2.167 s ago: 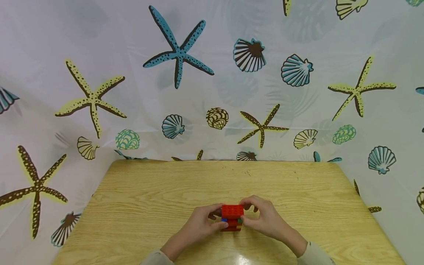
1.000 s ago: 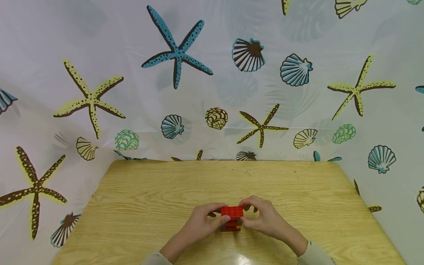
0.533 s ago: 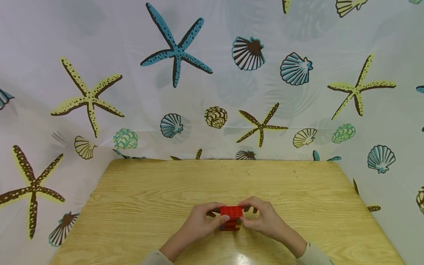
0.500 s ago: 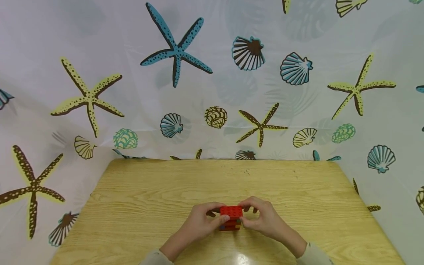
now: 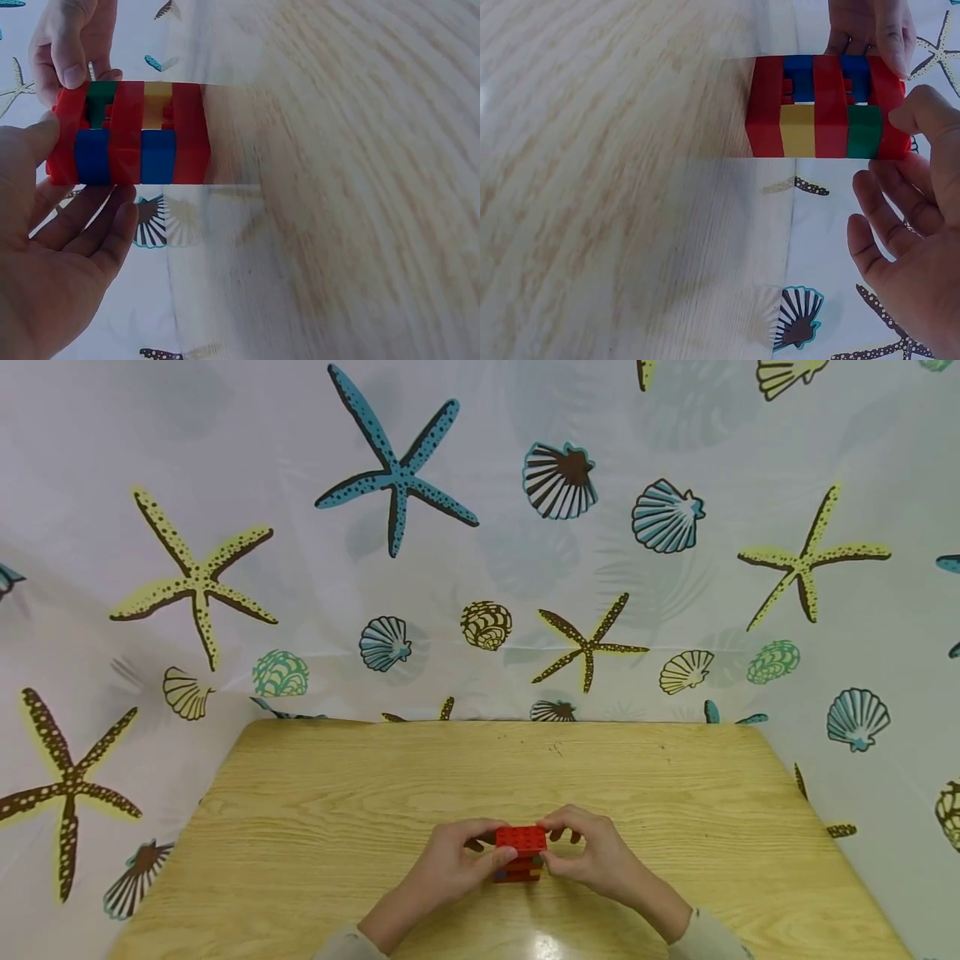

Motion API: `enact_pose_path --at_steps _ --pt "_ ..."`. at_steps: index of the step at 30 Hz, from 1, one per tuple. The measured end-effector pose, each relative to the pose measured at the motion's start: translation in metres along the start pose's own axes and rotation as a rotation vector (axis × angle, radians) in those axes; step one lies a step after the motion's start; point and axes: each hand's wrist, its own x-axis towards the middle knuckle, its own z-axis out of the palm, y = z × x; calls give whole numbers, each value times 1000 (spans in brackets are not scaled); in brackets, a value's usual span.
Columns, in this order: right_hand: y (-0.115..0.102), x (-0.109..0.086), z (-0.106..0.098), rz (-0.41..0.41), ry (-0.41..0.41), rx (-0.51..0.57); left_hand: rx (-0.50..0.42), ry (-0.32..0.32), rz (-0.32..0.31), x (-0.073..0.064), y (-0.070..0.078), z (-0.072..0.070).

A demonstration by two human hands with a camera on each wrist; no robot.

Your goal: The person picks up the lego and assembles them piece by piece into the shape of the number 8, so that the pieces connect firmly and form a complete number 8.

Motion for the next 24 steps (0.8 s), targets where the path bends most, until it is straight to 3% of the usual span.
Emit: enact_pose_path --at_steps 5,12,24 --pt "-1 0 0 16 -13 -16 38 -21 19 -5 -1 -1" --pt "0 2 0 49 -10 -29 68 -30 94 -7 -3 -3" --pt "3 28 12 212 68 41 -44 41 -69 14 -16 -8"
